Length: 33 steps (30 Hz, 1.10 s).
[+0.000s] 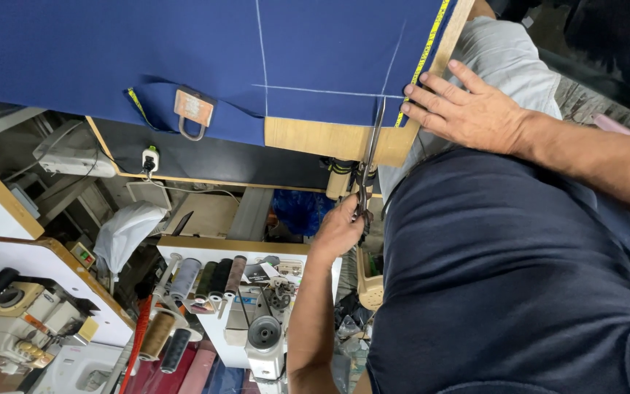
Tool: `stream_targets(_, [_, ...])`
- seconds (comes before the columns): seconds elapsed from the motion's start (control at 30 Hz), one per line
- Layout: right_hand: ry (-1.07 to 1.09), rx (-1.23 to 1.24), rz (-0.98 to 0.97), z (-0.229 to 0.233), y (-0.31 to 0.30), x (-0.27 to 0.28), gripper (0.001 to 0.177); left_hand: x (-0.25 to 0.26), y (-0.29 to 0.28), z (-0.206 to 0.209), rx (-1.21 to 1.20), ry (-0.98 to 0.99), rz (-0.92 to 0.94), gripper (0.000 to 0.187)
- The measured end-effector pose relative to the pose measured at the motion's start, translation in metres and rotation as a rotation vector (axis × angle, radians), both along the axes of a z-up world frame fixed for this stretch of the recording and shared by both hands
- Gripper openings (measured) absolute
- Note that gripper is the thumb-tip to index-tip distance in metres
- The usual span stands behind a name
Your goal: Cutting blue fabric with tailor scissors along chalk lines for garment production
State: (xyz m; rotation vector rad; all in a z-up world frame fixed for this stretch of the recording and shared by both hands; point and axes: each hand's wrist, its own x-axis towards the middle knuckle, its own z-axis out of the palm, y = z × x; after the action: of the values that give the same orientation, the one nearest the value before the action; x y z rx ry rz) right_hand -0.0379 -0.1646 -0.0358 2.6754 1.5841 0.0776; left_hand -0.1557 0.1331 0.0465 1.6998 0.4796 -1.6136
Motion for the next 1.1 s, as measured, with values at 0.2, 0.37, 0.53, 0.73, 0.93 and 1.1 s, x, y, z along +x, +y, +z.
stream_targets(0.2, [0.008, 0.001, -0.005, -0.001, 0.0, -0.001, 0.047, -0.001, -0.003, 0.001, 0.014, 0.009, -0.036, 0.011])
stream_targets(0.37, [0.02, 0.028, -0.009, -0.001, 0.0, 0.001, 0.044, -0.009, -0.004, -0.007, 0.029, -0.041, -0.052, 0.018])
stream_targets(0.53, [0.018, 0.026, -0.011, 0.0, 0.0, 0.002, 0.044, 0.011, -0.013, 0.013, 0.042, 0.056, -0.035, 0.017])
stream_targets(0.73, [0.018, 0.028, -0.012, 0.0, 0.0, 0.002, 0.043, -0.007, -0.01, -0.004, 0.04, -0.013, -0.054, 0.017])
stream_targets(0.93, [0.008, 0.015, -0.014, 0.0, 0.0, 0.002, 0.043, -0.004, -0.01, 0.0, 0.05, -0.027, -0.044, 0.018])
stream_targets(1.1, [0.014, 0.011, -0.012, 0.0, -0.001, 0.002, 0.044, -0.004, -0.008, 0.001, 0.056, -0.031, -0.036, 0.031])
